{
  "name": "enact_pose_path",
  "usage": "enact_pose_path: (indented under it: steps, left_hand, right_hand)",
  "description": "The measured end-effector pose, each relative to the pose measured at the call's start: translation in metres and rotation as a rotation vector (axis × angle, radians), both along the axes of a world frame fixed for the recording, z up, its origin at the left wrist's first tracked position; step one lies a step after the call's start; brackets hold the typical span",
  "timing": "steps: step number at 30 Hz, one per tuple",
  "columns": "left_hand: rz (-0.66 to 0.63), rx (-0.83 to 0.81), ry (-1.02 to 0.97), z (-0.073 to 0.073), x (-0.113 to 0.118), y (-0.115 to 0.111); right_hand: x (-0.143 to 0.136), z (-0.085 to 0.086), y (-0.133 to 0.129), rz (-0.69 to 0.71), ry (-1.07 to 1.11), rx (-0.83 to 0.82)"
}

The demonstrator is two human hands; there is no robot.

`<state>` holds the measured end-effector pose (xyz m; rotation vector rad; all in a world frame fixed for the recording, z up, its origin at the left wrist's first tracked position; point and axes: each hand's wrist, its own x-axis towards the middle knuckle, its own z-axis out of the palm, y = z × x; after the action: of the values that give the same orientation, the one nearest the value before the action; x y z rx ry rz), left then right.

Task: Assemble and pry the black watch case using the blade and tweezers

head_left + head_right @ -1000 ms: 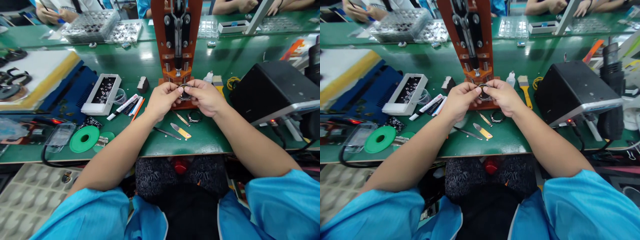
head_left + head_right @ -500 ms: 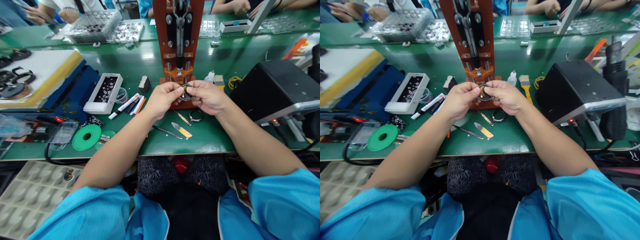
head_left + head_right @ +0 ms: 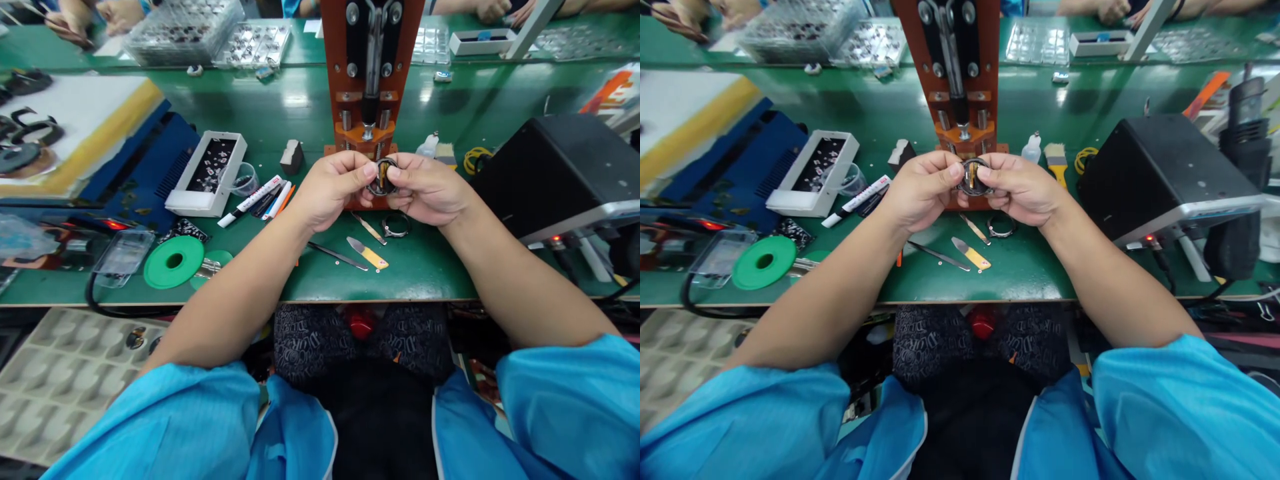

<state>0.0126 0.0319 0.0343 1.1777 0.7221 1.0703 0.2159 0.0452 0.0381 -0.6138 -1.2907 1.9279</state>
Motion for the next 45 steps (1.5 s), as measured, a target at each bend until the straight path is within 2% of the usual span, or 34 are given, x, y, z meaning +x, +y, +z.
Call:
enact_pose_path:
  steps: [7,13,18,23,30,35,38,41,45]
  left_hand:
    - [0.031,0.121,0.038,-0.008,-0.005,0.008]
    - [0.077,0.156,0.002,-0.011,-0.003,0.011]
    - [0.159,0.247,0.130,-0.015,-0.003,0.014]
    - [0.233,0.344,0.207,-0.023,0.001,0.015]
    - [0.349,0.375,0.306,-0.025,0.009,0.007]
    - [0.429,0.367,0.347,-0.026,0.010,0.011]
    - [0.488,0.420,0.359,-0.025,0.006,0.017]
    - [0.457,0.440,0.332,-0.021,0.003,0.019]
    - [0.345,0.326,0.278,-0.014,0.000,0.015]
  right_hand:
    - [-0.005,-0.006,0.003,-0.017,0.020,0.019]
    - [-0.009,-0.009,0.004,-0.226,0.047,0.062]
    - [-0.010,-0.012,0.006,-0.338,-0.010,0.117]
    - [-0.012,-0.015,0.006,-0.298,-0.037,0.136]
    - [-0.013,-0.016,0.005,-0.267,-0.007,0.089]
    - [-0.017,-0.010,-0.001,-0.219,-0.005,0.090]
    - [-0.025,-0.005,-0.008,-0.156,0.004,0.137]
    - [-0.027,-0.004,-0.009,-0.152,0.013,0.183]
    - [-0.018,-0.009,0.000,-0.224,0.000,0.172]
